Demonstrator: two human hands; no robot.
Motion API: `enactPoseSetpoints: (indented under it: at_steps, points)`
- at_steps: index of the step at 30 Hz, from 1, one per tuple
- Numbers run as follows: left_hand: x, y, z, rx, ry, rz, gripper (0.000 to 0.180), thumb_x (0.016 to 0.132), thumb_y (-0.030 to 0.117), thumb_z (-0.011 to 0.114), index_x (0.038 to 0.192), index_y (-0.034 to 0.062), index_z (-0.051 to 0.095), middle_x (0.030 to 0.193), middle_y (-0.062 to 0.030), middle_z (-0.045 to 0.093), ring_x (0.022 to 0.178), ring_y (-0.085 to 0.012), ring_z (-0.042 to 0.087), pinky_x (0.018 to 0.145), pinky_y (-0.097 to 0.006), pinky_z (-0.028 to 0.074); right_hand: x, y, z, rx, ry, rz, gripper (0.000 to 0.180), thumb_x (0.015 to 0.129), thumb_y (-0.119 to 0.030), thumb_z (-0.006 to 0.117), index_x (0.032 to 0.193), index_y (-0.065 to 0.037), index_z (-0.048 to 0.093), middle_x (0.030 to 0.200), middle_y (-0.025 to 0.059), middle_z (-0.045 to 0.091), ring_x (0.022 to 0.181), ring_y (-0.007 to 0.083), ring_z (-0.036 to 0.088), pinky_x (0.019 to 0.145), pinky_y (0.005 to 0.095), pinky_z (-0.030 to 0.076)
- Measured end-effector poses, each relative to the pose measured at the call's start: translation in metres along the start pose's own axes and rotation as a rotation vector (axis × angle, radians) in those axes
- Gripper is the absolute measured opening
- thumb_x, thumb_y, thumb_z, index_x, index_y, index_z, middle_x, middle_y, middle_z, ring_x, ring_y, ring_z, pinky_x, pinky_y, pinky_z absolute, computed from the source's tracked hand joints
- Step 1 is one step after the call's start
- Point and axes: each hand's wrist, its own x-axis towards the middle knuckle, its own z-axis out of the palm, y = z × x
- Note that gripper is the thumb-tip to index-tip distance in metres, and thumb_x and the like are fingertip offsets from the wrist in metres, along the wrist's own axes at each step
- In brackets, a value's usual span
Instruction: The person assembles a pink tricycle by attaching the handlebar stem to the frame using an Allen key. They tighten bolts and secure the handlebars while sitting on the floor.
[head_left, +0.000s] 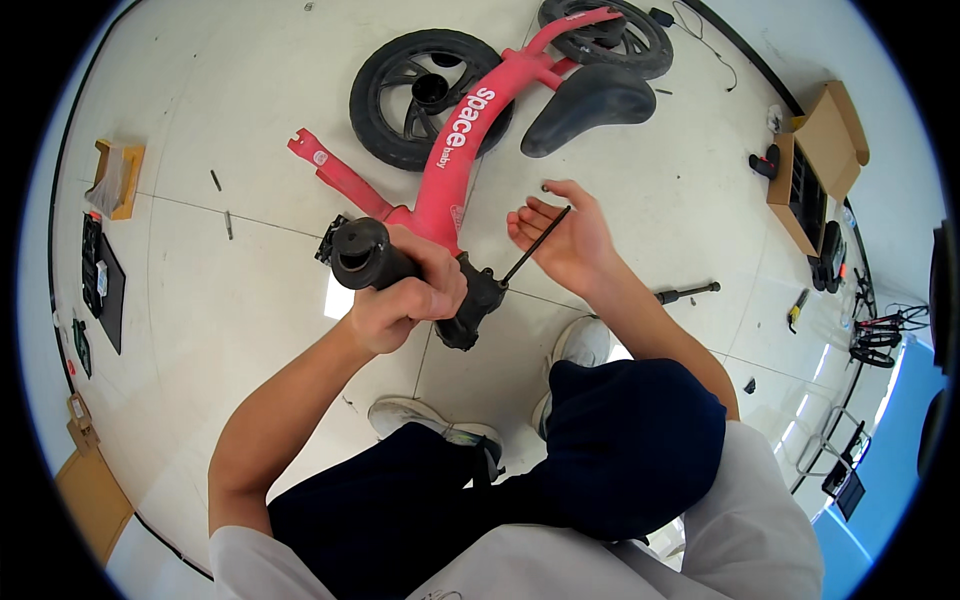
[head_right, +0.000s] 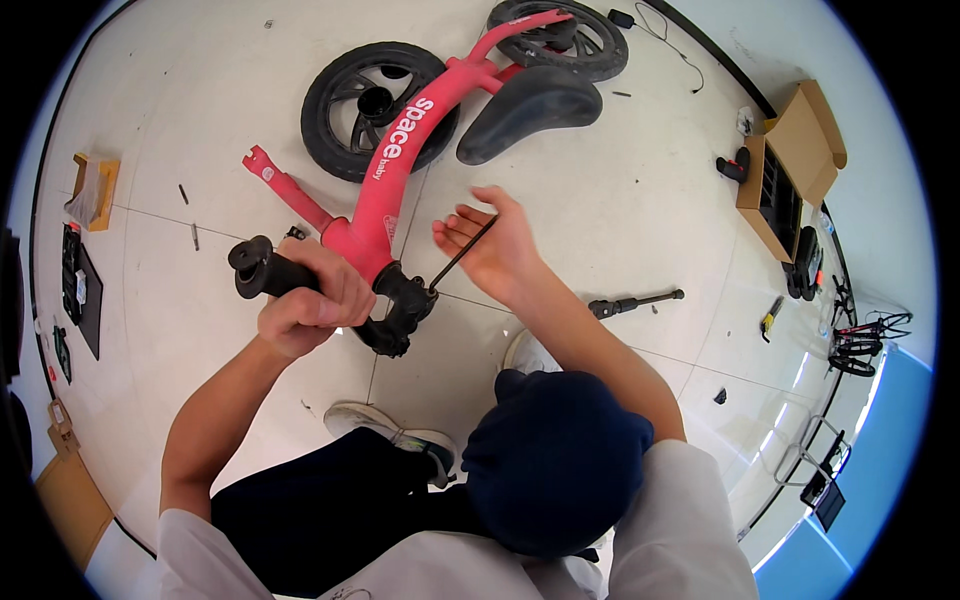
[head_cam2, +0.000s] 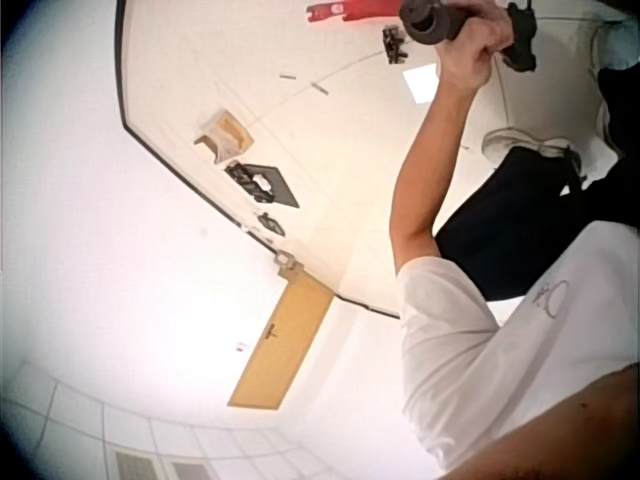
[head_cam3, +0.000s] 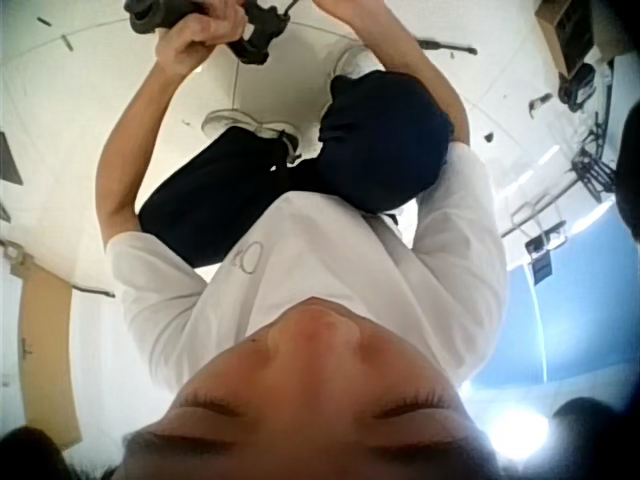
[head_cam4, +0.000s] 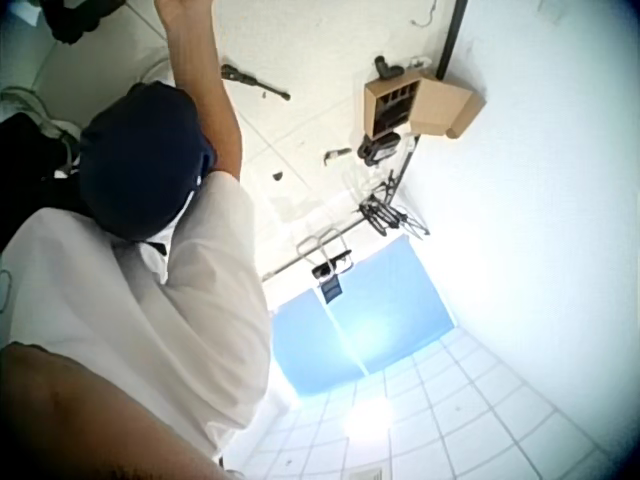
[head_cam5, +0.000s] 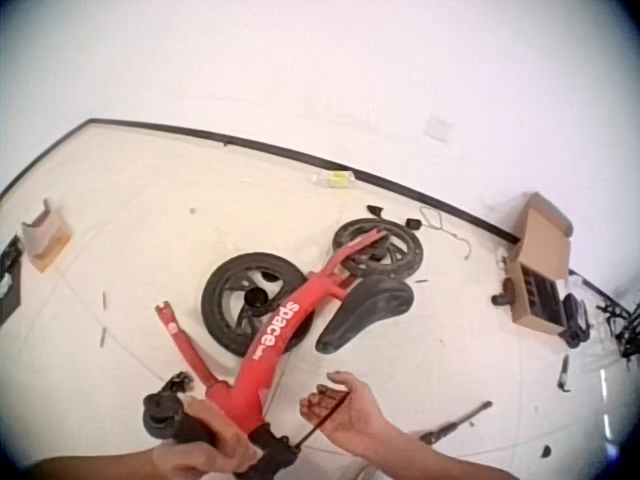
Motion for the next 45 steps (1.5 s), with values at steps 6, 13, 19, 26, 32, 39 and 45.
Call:
enactPoseSetpoints:
  at_steps: [6, 13, 19, 26, 32, 39, 45]
  points:
    - [0.006, 0.0, 0.008, 0.023, 0.014, -0.043, 0.02, 0.065, 0.006, 0.056, 0.053, 0.0008, 0.041, 0.048, -0.0039, 0.038, 0.045, -0.0138, 0.035, 0.046, -0.03, 0.027, 0.033, 0.002, -0.008, -0.202, 0.084, -0.068, 0.026, 0.092, -0.008, 0.049, 0.075, -0.013, 0.029, 0.056, -0.005, 0.015, 0.045, 0.0091, 0.01, 0.044, 0.0309, 0.011]
    - [0.006, 0.001, 0.004, 0.044, 0.014, -0.107, 0.018, 0.066, 0.008, 0.055, 0.055, 0.0018, 0.042, 0.051, -0.0026, 0.038, 0.047, -0.0122, 0.035, 0.046, -0.028, 0.028, 0.056, 0.0, 0.031, -0.807, -0.187, 0.255, 0.025, 0.092, -0.009, 0.048, 0.071, -0.013, 0.035, 0.058, -0.0078, 0.022, 0.044, 0.0058, 0.017, 0.041, 0.0267, 0.015]
    - [0.007, 0.001, 0.005, 0.038, 0.016, -0.147, 0.016, 0.066, 0.008, 0.055, 0.057, 0.0024, 0.043, 0.052, -0.0029, 0.041, 0.048, -0.0114, 0.036, 0.046, -0.027, 0.028, 0.059, 0.006, 0.039, -1.026, -0.254, 0.232, 0.017, 0.091, -0.008, 0.048, 0.074, -0.009, 0.043, 0.06, -0.0071, 0.025, 0.048, 0.0051, 0.019, 0.043, 0.0265, 0.015]
    - [0.004, 0.001, 0.007, 0.056, 0.05, -0.16, 0.017, 0.067, 0.01, 0.057, 0.058, 0.0014, 0.046, 0.054, -0.0039, 0.045, 0.049, -0.0109, 0.037, 0.047, -0.027, 0.029, 0.029, 0.011, 0.03, -1.173, -0.206, -0.157, 0.017, 0.092, -0.017, 0.057, 0.085, -0.001, 0.055, 0.061, 0.0024, 0.051, 0.05, 0.0155, 0.051, 0.05, 0.0302, 0.045]
    - [0.001, 0.0, 0.009, 0.103, 0.086, -0.111, 0.018, 0.067, 0.008, 0.057, 0.056, 0.0003, 0.044, 0.052, -0.0046, 0.043, 0.047, -0.0123, 0.037, 0.046, -0.028, 0.028, 0.017, 0.029, -0.005, -1.693, -0.21, -0.7, 0.026, 0.082, -0.015, 0.066, 0.095, 0.004, 0.055, 0.068, 0.0148, 0.063, 0.063, 0.0248, 0.065, 0.06, 0.0361, 0.05]
    - [0.01, -0.003, 0.006, -0.04, -0.021, -0.033, 0.024, 0.066, 0.004, 0.056, 0.053, 0.0012, 0.036, 0.047, -0.0044, 0.034, 0.041, -0.016, 0.032, 0.044, -0.031, 0.025, 0.022, 0.024, -0.011, -1.703, -0.343, -0.734, 0.024, 0.077, -0.003, 0.054, 0.099, 0.003, 0.049, 0.068, 0.0205, 0.059, 0.064, 0.0383, 0.06, 0.062, 0.0448, 0.046]
    - [0.017, -0.003, 0.006, -0.028, -0.005, -0.121, 0.022, 0.067, 0.005, 0.055, 0.054, 0.0014, 0.038, 0.047, -0.0037, 0.035, 0.042, -0.0146, 0.032, 0.043, -0.03, 0.024, 0.025, 0.015, -0.006, -1.799, -0.55, -0.701, 0.028, 0.078, -0.005, 0.057, 0.104, 0.004, 0.05, 0.074, 0.0236, 0.062, 0.071, 0.041, 0.063, 0.065, 0.0468, 0.047]
